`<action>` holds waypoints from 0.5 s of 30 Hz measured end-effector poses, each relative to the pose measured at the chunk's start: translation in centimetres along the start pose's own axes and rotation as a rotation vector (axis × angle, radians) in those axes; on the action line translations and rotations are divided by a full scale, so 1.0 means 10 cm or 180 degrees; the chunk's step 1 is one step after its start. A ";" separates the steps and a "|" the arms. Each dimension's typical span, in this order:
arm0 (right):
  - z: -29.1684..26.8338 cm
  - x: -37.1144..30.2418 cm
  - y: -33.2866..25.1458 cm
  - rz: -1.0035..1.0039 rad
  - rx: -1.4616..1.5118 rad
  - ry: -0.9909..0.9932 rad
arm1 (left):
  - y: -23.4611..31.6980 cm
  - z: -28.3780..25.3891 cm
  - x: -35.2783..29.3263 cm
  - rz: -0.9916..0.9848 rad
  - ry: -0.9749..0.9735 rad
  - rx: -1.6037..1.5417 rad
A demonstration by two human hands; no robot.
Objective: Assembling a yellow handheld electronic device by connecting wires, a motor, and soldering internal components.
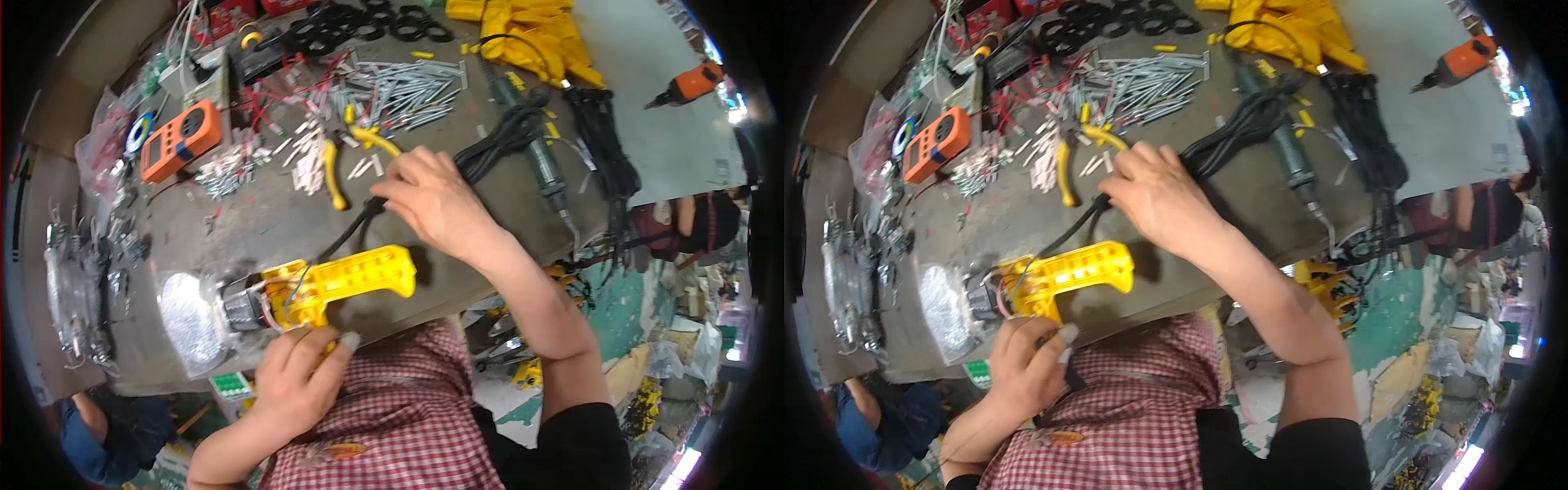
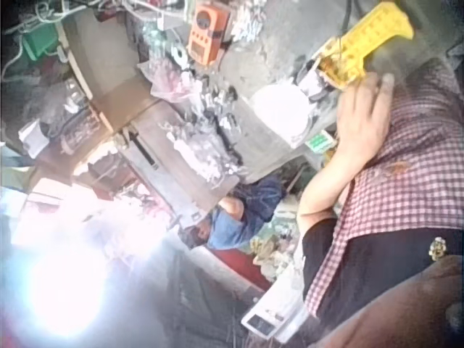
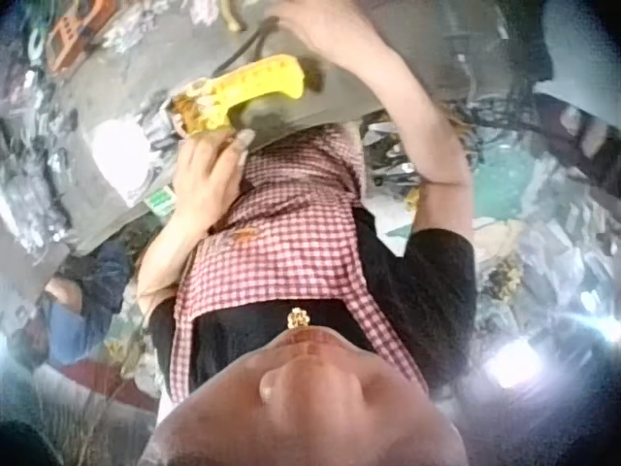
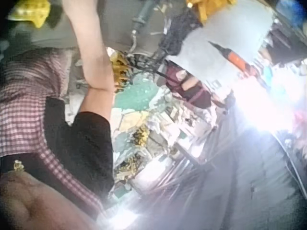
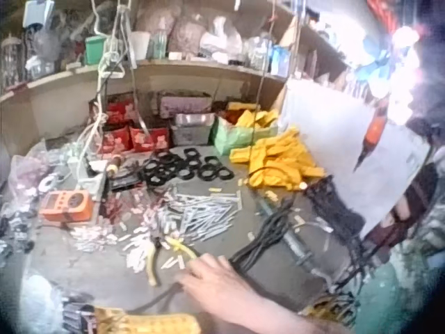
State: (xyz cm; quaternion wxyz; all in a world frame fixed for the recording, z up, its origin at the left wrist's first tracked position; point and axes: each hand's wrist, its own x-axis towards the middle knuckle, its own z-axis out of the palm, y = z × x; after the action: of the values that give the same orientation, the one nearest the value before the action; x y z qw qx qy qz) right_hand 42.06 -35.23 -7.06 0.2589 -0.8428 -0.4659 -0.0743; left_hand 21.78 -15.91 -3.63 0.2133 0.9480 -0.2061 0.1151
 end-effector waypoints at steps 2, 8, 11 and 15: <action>-0.10 -0.03 0.22 0.0024 0.0289 0.0397 | -0.01 -0.02 -0.07 -0.0101 -0.0030 0.0220; -1.07 -0.41 1.53 0.0977 -0.1849 0.0406 | -0.03 -0.07 -0.36 -0.0257 0.0217 0.0245; -1.08 -0.29 1.77 0.1054 -0.1338 -0.0018 | -0.01 -0.07 -0.34 -0.0470 0.0220 -0.0054; -1.09 -0.34 1.62 0.0963 -0.0730 0.1102 | -0.07 -0.12 -0.36 -0.0525 0.0132 0.0097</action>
State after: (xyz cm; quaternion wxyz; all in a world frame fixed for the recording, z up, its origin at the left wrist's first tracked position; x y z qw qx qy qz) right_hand 54.78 -50.25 -4.97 0.2457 -0.9015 -0.2718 -0.2302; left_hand 18.75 -13.61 -3.91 0.2118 0.9624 -0.1210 0.1198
